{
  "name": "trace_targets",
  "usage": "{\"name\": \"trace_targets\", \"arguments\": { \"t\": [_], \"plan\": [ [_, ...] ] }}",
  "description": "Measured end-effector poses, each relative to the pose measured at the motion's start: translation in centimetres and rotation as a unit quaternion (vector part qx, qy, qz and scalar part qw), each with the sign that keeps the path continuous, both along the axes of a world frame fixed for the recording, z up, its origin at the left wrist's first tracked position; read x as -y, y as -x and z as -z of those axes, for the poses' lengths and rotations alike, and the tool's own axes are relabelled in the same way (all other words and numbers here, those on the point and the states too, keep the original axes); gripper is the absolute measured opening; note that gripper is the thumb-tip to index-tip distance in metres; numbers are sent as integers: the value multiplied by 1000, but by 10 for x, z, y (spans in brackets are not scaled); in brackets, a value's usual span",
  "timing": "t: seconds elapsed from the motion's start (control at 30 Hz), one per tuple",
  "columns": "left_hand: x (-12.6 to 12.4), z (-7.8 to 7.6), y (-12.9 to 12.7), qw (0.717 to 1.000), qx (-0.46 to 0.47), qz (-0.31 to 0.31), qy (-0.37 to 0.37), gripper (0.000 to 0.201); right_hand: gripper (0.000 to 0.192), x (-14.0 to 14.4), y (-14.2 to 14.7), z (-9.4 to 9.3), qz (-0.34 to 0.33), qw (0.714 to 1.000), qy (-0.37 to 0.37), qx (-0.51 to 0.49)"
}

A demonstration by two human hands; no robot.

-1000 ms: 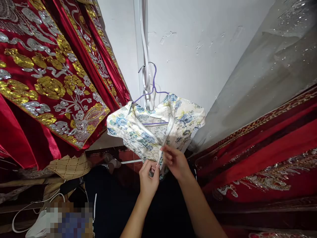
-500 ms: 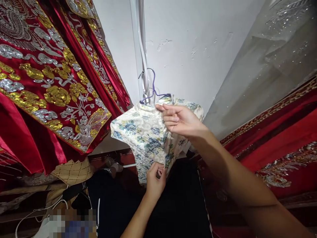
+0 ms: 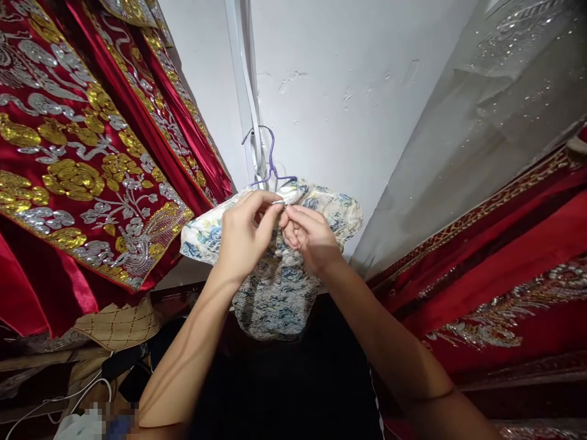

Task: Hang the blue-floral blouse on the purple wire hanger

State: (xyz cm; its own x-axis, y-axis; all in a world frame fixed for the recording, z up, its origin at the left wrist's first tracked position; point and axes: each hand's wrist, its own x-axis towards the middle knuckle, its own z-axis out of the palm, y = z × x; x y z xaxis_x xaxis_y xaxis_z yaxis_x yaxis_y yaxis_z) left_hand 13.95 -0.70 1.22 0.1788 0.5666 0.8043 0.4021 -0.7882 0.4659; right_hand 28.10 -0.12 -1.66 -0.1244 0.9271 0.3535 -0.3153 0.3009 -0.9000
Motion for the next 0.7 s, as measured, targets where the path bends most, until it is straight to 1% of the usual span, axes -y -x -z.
{"name": "trace_targets", "arguments": {
  "t": [0.07,0.1,0.13,0.2,0.23,0.27,0.3,0.33,0.37,0.4,0.47,0.5,0.53,0.6,0.63,0.67,0.7],
  "plan": [
    [3,-5,8,996,0,-54,-65,10,33,-4,3,16,46,998,-17,41],
    [3,-7,16,992,28,-83,-93,9,34,-4,5,26,67,995,-21,68],
    [1,-7,28,984,74,-111,-118,8,34,-3,6,37,87,991,-19,95],
    [-8,-2,60,955,201,-153,-154,9,35,3,6,62,109,984,2,138],
    [-14,3,79,935,272,-159,-162,10,36,8,5,74,112,983,17,147],
    [-19,12,96,915,338,-158,-151,10,36,15,5,85,111,982,32,147],
    [-24,24,112,896,407,-146,-104,9,37,22,5,96,103,983,47,141],
    [-26,38,124,877,465,-113,-29,9,38,30,5,106,93,985,59,131],
    [-27,55,132,859,504,-79,41,14,38,37,6,115,86,987,71,119],
    [-25,74,135,850,517,-66,83,19,38,45,7,124,84,987,85,106],
    [-15,117,128,836,525,-58,146,23,37,57,8,139,93,987,112,74],
    [-8,138,121,834,523,-82,159,24,37,62,7,145,100,986,120,55],
    [-2,158,112,836,508,-123,169,23,37,66,4,150,108,986,124,35],
    [7,193,98,847,456,-167,217,29,36,71,-6,156,120,985,123,11],
    [10,205,93,855,426,-172,241,32,35,72,-14,157,126,984,122,7],
    [10,214,90,862,400,-165,264,34,35,73,-22,157,132,984,122,9],
    [10,219,87,868,380,-153,282,34,35,73,-31,155,136,983,123,18]
  ]
}}
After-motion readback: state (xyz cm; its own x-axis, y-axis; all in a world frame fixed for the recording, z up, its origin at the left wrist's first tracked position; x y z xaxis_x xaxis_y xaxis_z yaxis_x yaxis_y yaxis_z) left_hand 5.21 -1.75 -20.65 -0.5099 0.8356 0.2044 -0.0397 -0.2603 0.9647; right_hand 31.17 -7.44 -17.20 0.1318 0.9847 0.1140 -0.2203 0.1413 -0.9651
